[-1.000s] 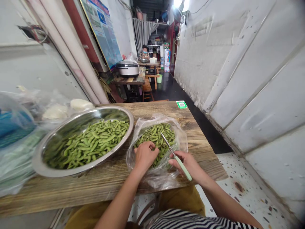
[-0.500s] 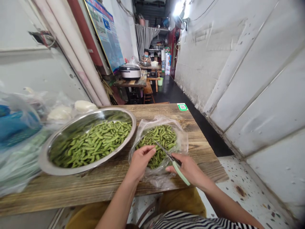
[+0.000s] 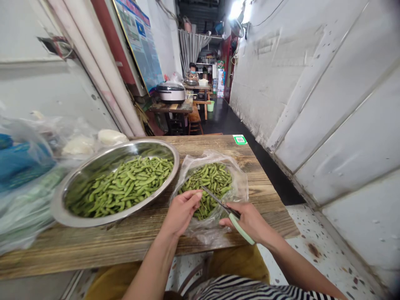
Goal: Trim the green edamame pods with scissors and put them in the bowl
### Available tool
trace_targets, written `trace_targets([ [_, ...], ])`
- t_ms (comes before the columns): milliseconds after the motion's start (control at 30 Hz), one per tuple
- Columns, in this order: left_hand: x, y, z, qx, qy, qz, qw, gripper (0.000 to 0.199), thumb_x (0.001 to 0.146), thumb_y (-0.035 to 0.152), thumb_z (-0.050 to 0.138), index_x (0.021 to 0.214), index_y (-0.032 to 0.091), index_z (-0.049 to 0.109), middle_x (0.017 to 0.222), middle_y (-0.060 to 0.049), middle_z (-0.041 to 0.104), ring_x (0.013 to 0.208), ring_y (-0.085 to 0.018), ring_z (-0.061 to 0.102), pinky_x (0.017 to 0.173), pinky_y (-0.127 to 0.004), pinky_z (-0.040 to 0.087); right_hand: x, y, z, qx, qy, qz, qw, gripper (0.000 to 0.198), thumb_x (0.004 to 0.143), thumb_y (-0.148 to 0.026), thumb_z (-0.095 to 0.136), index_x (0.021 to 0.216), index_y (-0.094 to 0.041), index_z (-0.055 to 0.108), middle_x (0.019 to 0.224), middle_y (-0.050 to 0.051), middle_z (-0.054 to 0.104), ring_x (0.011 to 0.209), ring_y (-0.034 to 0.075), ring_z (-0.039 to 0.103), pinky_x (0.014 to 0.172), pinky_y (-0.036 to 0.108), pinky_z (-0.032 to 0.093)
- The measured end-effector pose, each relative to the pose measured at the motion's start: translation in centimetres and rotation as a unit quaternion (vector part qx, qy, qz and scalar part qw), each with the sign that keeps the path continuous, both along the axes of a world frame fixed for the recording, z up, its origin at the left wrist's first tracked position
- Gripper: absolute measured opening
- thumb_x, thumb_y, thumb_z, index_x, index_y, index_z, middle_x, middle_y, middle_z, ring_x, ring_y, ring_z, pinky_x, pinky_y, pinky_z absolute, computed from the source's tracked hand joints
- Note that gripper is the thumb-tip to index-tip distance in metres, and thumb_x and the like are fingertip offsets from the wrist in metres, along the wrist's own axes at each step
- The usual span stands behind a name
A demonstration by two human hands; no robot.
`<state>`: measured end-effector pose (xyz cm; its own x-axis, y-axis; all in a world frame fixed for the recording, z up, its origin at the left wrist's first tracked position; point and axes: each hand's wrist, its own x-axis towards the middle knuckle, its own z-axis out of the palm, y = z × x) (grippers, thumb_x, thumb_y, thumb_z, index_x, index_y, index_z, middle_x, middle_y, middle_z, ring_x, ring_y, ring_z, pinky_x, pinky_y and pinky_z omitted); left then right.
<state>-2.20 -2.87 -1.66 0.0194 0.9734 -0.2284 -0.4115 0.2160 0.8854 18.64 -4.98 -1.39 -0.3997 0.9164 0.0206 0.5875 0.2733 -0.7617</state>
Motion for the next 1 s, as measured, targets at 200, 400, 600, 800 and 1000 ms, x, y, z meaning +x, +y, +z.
trace_targets([
  [200, 0.4, 0.1, -0.7, 0.010, 0.031, 0.055, 0.998, 0.039, 0.056, 0.040, 0.080, 0.081, 0.012, 0.070, 0.081, -0.006, 0.068, 0.067, -0.011, 0.057, 0.058, -0.021, 0.043, -0.1, 0.3, -0.9, 0.001, 0.014, -0.039, 0.999, 0.031, 0.078, -0.047, 0.065, 0.084, -0.016, 0.069, 0.064, -0.001, 0.060, 0.061, 0.014, 0.052, 0.056, 0.021, 0.039],
  [400, 0.2, 0.2, -1.4, 0.057, 0.121, 0.053, 0.990, 0.048, 0.069, 0.042, 0.070, 0.106, 0.012, 0.067, 0.081, -0.004, 0.068, 0.061, -0.010, 0.053, 0.056, -0.021, 0.042, -0.1, 0.1, -0.3, 0.000, -0.013, -0.014, 1.000, 0.030, 0.077, -0.047, 0.066, 0.081, -0.017, 0.064, 0.065, -0.003, 0.057, 0.060, 0.013, 0.049, 0.056, 0.020, 0.035],
  [600, 0.4, -0.2, -1.6, 0.060, 0.209, 0.064, 0.974, 0.043, 0.066, 0.050, 0.070, 0.085, 0.012, 0.073, 0.065, -0.002, 0.065, 0.054, -0.011, 0.050, 0.050, -0.022, 0.039, -0.3, -0.1, 0.0, -0.007, -0.025, 0.000, 1.000, 0.032, 0.078, -0.049, 0.063, 0.079, -0.017, 0.062, 0.065, -0.003, 0.054, 0.061, 0.013, 0.048, 0.054, 0.019, 0.031],
  [800, 0.2, -0.4, -1.6, 0.060, 0.234, 0.052, 0.969, 0.040, 0.065, 0.049, 0.070, 0.085, 0.014, 0.074, 0.061, -0.001, 0.063, 0.053, -0.012, 0.050, 0.052, -0.024, 0.040, -0.1, 0.0, 0.1, -0.026, -0.010, 0.024, 0.999, 0.032, 0.079, -0.048, 0.062, 0.084, -0.017, 0.064, 0.069, -0.002, 0.057, 0.064, 0.013, 0.050, 0.056, 0.019, 0.033],
  [1000, -0.4, -0.4, -1.6, 0.093, 0.299, -0.015, 0.950, 0.033, 0.070, 0.045, 0.065, 0.080, 0.014, 0.074, 0.059, -0.001, 0.062, 0.054, -0.013, 0.049, 0.054, -0.025, 0.039, 0.0, 0.0, -0.1, -0.026, -0.023, 0.033, 0.999, 0.033, 0.076, -0.050, 0.065, 0.083, -0.017, 0.064, 0.065, -0.003, 0.055, 0.060, 0.013, 0.047, 0.055, 0.019, 0.032],
])
